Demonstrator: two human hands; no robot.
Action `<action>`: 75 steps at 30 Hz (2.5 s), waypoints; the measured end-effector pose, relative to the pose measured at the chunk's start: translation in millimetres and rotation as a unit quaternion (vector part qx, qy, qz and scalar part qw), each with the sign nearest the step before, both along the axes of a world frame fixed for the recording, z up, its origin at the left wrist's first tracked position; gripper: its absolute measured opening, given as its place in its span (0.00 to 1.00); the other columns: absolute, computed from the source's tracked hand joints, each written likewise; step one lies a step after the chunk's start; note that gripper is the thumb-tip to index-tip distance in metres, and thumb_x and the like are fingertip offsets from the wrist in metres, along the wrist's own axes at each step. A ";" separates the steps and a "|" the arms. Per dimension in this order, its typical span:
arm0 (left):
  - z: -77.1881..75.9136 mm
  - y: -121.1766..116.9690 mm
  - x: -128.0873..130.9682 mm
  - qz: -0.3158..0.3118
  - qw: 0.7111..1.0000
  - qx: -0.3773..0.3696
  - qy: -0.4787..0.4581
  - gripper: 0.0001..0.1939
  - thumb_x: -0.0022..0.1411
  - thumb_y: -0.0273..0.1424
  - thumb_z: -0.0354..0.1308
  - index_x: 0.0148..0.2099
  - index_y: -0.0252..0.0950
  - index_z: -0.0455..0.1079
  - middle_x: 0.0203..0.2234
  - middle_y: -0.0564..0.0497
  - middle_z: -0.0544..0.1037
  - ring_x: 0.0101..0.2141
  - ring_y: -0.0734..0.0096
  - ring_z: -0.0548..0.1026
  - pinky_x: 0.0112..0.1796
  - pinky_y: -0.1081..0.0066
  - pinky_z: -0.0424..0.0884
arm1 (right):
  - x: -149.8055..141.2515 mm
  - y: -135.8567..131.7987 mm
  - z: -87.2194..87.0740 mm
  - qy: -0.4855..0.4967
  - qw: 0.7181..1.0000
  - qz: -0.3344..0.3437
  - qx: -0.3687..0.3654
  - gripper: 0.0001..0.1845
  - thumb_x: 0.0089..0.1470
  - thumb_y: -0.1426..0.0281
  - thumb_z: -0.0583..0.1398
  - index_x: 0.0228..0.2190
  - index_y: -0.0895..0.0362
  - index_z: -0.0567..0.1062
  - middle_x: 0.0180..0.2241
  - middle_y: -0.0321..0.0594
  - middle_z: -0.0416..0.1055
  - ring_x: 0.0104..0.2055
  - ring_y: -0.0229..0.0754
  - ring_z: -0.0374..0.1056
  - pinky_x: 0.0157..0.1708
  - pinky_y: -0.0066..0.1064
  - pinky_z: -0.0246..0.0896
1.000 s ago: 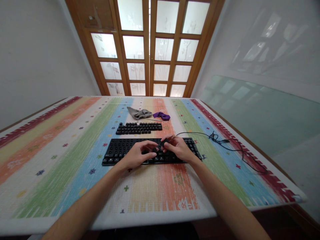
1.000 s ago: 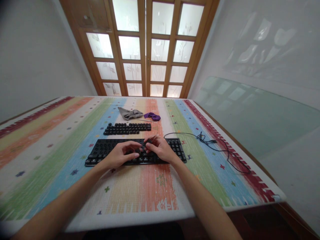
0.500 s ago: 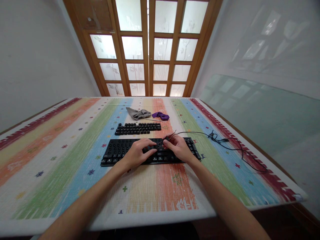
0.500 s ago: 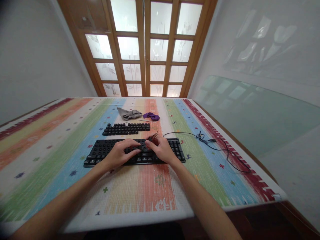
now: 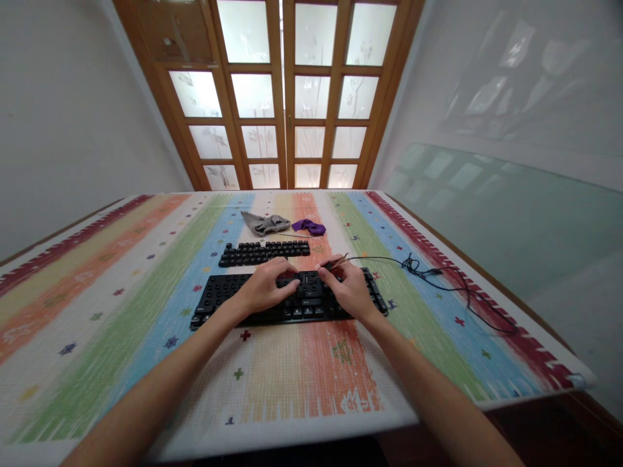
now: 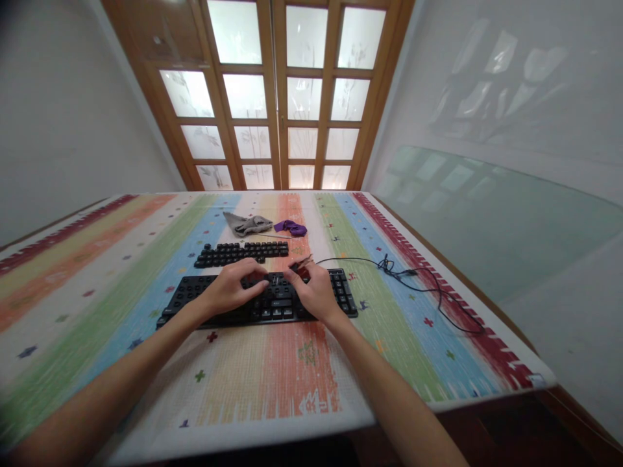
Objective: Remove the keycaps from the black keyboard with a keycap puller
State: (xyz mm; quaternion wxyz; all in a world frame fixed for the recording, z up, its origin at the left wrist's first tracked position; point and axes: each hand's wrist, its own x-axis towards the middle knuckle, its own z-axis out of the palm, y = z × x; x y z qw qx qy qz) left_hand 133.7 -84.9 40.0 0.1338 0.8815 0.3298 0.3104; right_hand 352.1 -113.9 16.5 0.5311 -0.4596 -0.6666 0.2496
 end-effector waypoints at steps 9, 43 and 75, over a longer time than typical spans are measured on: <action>-12.7 57.4 -3.3 0.036 0.994 0.041 0.099 0.07 0.62 0.29 0.57 0.40 0.36 0.76 0.33 0.48 0.72 0.38 0.63 0.72 0.43 0.64 0.70 | -1.6 0.6 -1.3 0.016 1.000 -0.013 -0.006 0.16 0.57 0.56 0.61 0.35 0.57 0.75 0.32 0.43 0.75 0.31 0.43 0.71 0.34 0.34 0.66; -30.8 88.4 5.1 0.084 0.969 0.060 0.225 0.09 0.63 0.30 0.55 0.41 0.35 0.75 0.38 0.45 0.70 0.42 0.59 0.71 0.43 0.63 0.70 | -6.3 -3.5 -4.9 -0.023 0.999 0.003 0.024 0.14 0.57 0.58 0.62 0.34 0.57 0.76 0.32 0.43 0.77 0.32 0.42 0.72 0.34 0.34 0.67; -25.1 49.7 -25.7 0.130 0.983 0.089 0.095 0.10 0.65 0.28 0.50 0.39 0.35 0.73 0.36 0.45 0.74 0.42 0.59 0.72 0.46 0.59 0.72 | -3.6 -3.2 -2.1 -0.081 0.996 0.022 0.000 0.11 0.57 0.61 0.62 0.32 0.57 0.75 0.28 0.40 0.75 0.27 0.40 0.69 0.31 0.32 0.63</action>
